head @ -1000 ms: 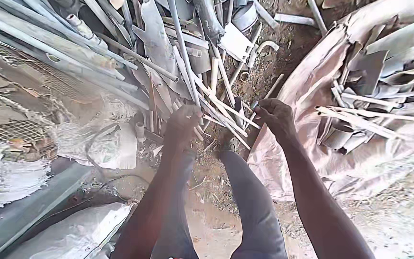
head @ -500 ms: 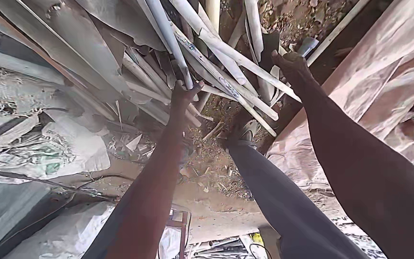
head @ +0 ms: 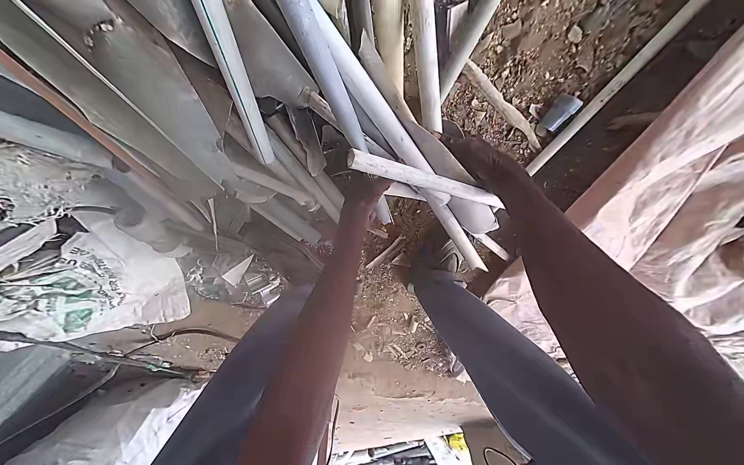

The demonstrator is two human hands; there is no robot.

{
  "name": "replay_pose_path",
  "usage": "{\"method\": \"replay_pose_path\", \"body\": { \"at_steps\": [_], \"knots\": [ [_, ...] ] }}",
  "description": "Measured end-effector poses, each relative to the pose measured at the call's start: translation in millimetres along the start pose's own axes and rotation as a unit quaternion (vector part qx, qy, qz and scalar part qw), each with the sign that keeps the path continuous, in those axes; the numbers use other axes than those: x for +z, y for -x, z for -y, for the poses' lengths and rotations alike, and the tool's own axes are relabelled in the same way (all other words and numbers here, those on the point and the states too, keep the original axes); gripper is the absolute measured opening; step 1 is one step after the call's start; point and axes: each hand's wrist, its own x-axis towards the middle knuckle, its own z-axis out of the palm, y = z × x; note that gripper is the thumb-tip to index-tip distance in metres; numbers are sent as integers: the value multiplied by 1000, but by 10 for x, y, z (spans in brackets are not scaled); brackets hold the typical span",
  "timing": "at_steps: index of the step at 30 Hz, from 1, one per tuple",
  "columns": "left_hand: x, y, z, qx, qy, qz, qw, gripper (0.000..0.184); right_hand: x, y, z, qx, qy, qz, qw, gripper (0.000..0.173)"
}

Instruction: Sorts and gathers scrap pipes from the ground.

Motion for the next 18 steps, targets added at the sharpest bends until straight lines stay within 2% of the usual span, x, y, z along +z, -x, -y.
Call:
{"method": "replay_pose_path", "body": {
  "at_steps": [2,4,7,10,14,18],
  "knots": [
    [49,213,-22,-19,28,32,999,60,-26,84,-20,-34,-45,38,998,29],
    [132,381,-86,2,72,66,995,55,-69,235,66,-62,-92,72,991,29],
    [235,824,-222,48,97,77,991,51,-57,800,236,-40,-123,88,988,31],
    [241,1442,-567,31,47,50,997,56,-105,1338,379,-8,-126,68,990,29],
    [157,2354,-957,39,8,25,999,58,-158,2317,801,-27,-83,56,995,23],
    [149,3028,-1184,32,10,-40,999,52,-155,3144,778,-146,-74,43,986,26]
  ]
}}
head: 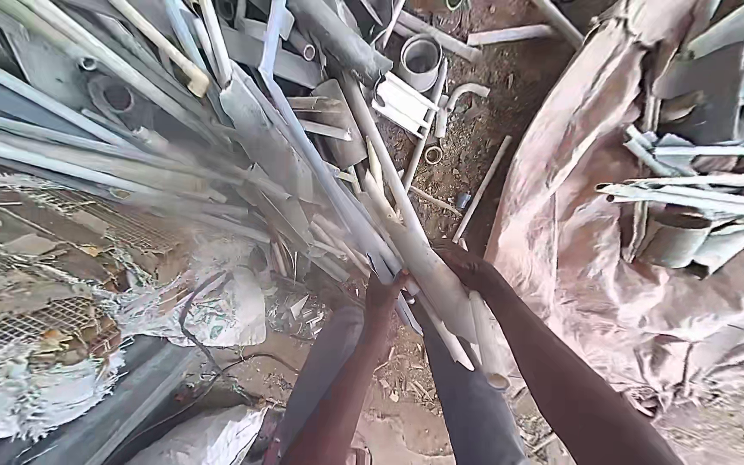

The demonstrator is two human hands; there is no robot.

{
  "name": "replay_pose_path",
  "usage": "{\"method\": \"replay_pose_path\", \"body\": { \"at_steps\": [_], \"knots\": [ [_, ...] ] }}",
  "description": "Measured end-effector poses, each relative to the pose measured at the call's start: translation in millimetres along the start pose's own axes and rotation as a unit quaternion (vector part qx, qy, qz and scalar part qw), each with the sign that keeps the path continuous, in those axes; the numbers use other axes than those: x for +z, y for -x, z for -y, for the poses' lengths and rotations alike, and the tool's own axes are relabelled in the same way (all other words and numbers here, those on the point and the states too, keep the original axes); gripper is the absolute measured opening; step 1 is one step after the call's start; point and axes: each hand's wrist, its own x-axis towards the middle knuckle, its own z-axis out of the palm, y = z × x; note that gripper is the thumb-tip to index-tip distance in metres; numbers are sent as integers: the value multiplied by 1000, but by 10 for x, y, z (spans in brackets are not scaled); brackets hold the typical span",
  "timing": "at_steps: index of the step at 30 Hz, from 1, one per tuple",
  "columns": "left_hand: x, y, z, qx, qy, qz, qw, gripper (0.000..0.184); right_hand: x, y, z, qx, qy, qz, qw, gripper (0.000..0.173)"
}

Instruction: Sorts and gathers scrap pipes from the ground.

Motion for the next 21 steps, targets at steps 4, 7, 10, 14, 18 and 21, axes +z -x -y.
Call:
{"method": "replay_pose_path", "body": {
  "at_steps": [4,7,10,14,18,21],
  "knots": [
    [-82,634,-239,-20,-88,-38,995,50,231,608,40,-17,51,-45,998,40],
    [-148,916,-291,-3,-125,-66,990,51,397,808,48,-36,-34,-37,998,36],
    [-161,1185,-275,-14,-145,-64,987,51,442,1045,9,-29,-70,-20,997,33],
    [-71,1589,-249,-19,-93,-54,994,48,396,1472,-133,-52,-100,-23,993,41],
    [137,2153,-423,-30,-83,-31,996,45,254,2072,-13,-32,-170,-59,983,34],
    [277,2561,-541,-37,-73,-16,997,47,172,2537,-15,-62,-239,-97,964,39]
  ]
}}
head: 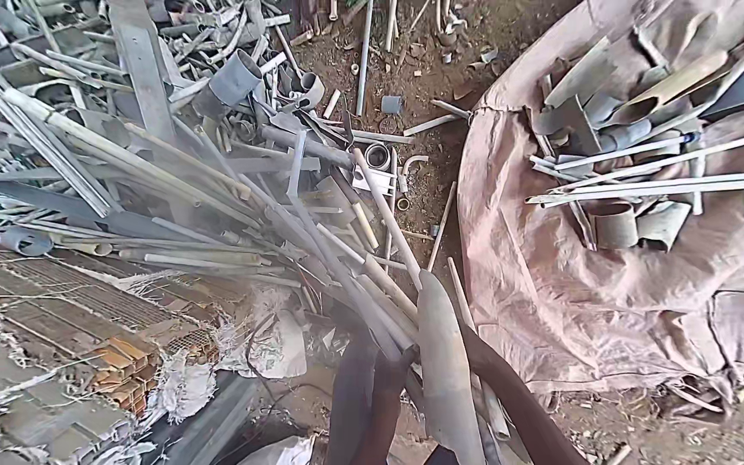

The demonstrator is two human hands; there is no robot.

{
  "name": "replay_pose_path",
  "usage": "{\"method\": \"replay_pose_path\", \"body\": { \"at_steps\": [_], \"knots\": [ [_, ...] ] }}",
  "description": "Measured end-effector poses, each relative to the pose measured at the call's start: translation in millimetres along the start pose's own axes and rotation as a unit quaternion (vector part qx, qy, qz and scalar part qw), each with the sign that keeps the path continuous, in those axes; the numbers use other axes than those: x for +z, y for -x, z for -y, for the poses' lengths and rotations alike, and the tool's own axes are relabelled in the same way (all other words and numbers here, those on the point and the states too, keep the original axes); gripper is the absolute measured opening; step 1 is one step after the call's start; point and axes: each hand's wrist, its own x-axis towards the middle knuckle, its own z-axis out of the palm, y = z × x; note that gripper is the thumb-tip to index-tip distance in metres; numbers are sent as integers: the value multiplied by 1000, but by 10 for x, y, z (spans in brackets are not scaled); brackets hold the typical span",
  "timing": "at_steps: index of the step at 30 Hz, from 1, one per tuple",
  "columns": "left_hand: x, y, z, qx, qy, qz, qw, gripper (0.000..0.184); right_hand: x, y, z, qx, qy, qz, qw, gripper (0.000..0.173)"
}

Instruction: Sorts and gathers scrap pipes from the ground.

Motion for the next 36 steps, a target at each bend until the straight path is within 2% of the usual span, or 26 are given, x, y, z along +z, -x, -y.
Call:
{"method": "replay_pose_path", "body": {
  "at_steps": [5,7,9,11,13,15,17,19,21,23,25,27,29,30,31,33,34,36],
  "knots": [
    [188,467,-60,23,62,48,997,46,-161,707,415,-30,-47,-66,996,43],
    [237,560,-111,21,75,56,995,45,-192,874,483,-79,-62,-76,992,49],
    [311,555,-172,21,74,56,995,39,-221,904,507,-118,-76,-107,984,47],
    [367,551,-154,13,69,49,996,35,-207,948,522,-107,-127,-148,975,40],
    [467,521,-127,19,74,44,996,29,-259,957,548,-98,-203,-197,954,31],
    [549,478,-147,30,71,58,995,27,-409,955,564,-123,-226,-259,931,31],
    [595,421,-176,36,57,76,995,32,-752,960,628,-150,-130,-335,921,29],
    [608,351,-252,50,42,89,994,31,-1435,808,781,-203,15,-394,896,36],
    [569,311,-288,61,28,101,993,26,-2193,518,1038,-160,-33,-460,873,32],
    [581,278,-353,71,5,106,992,24,-2610,472,1255,-110,-26,-471,875,44],
    [625,254,-410,69,-13,112,991,27,-2433,619,1298,-119,71,-395,908,49],
    [633,280,-418,54,-27,112,992,29,-1859,823,999,-104,176,-225,953,58],
    [665,282,-477,60,-32,112,991,31,-1205,931,582,-46,259,-45,964,74],
    [689,295,-483,68,-33,112,991,30,-920,992,319,-10,280,5,960,77],
    [715,290,-499,79,-50,109,990,32,-675,1043,68,21,276,7,961,69],
    [724,278,-526,89,-125,106,982,46,-345,1159,-344,37,216,-96,971,41],
    [720,253,-511,95,-156,112,977,49,-272,1233,-438,42,181,-149,971,39],
    [741,199,-473,113,-218,119,962,43,-303,1355,-553,36,138,-254,957,34]
  ]
}}
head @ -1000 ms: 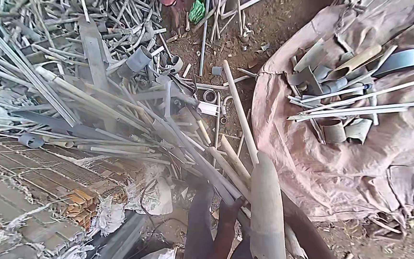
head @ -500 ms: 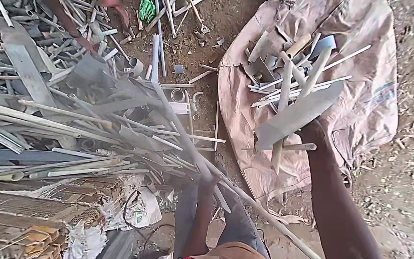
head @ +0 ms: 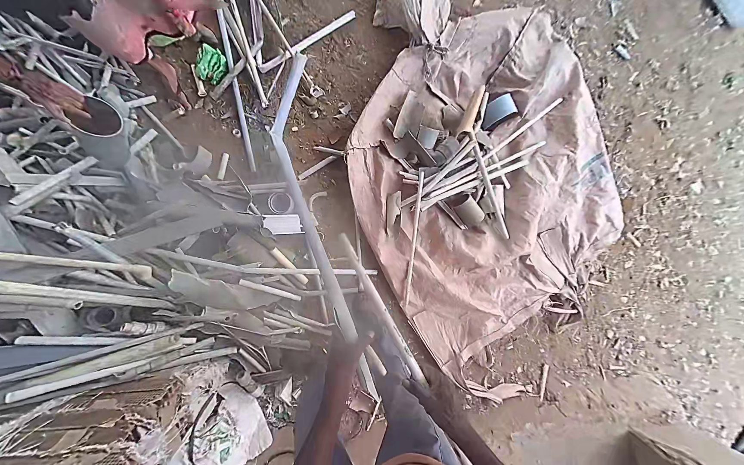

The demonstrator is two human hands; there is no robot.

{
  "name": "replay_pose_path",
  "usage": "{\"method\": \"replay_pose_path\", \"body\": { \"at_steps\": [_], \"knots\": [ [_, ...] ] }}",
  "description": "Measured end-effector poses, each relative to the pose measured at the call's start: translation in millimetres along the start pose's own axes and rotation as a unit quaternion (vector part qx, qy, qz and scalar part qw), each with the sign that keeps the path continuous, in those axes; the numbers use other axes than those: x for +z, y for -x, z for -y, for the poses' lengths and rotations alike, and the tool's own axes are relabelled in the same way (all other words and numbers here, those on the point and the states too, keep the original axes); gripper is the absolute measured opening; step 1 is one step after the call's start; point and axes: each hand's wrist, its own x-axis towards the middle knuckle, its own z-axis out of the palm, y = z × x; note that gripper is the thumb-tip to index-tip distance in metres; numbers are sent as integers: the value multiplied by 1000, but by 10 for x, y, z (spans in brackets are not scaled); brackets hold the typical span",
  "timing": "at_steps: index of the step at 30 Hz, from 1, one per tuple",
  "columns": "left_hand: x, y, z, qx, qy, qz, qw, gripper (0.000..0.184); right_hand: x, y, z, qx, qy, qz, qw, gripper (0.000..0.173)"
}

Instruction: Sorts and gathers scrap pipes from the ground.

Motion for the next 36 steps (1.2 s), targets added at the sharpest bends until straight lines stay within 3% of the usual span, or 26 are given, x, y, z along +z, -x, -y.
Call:
{"method": "replay_pose_path", "body": {
  "at_steps": [2,5,8,9,11,12,15,19,23,26,30,36],
  "knots": [
    [58,-40,-60,2,-73,20,997,41,-221,27,-53,4,-12,-101,995,28],
    [439,-116,-468,11,-184,64,981,51,-724,-117,-84,18,-52,-215,975,22],
    [1077,-185,-1044,120,-263,135,948,63,-1421,-530,-40,-21,-85,-334,939,22],
    [1301,-184,-1202,185,-269,158,932,65,-1747,-743,-19,-42,-79,-372,924,32],
    [1615,-95,-1453,300,-274,226,885,70,-2426,-1113,82,-53,-45,-398,915,64],
    [1683,-28,-1549,338,-287,252,860,66,-2684,-1269,143,-61,-17,-396,916,72],
    [1624,-23,-1485,357,-331,286,825,44,-2882,-1497,351,-91,22,-374,923,67],
    [998,-457,-593,180,-418,307,836,41,-2242,-1748,216,-86,39,-309,946,46],
    [138,-683,607,-20,-442,244,863,42,-1179,-2018,-91,10,114,-128,985,39],
    [-347,-644,1320,-135,-405,205,881,43,-442,-2194,-352,99,158,-2,982,43],
    [-632,-688,1924,-211,-331,148,908,42,279,-2541,-503,126,184,50,973,45],
    [-780,-1166,2911,-263,-264,111,921,47,1137,-3653,-639,27,291,63,954,46]
  ]
}}
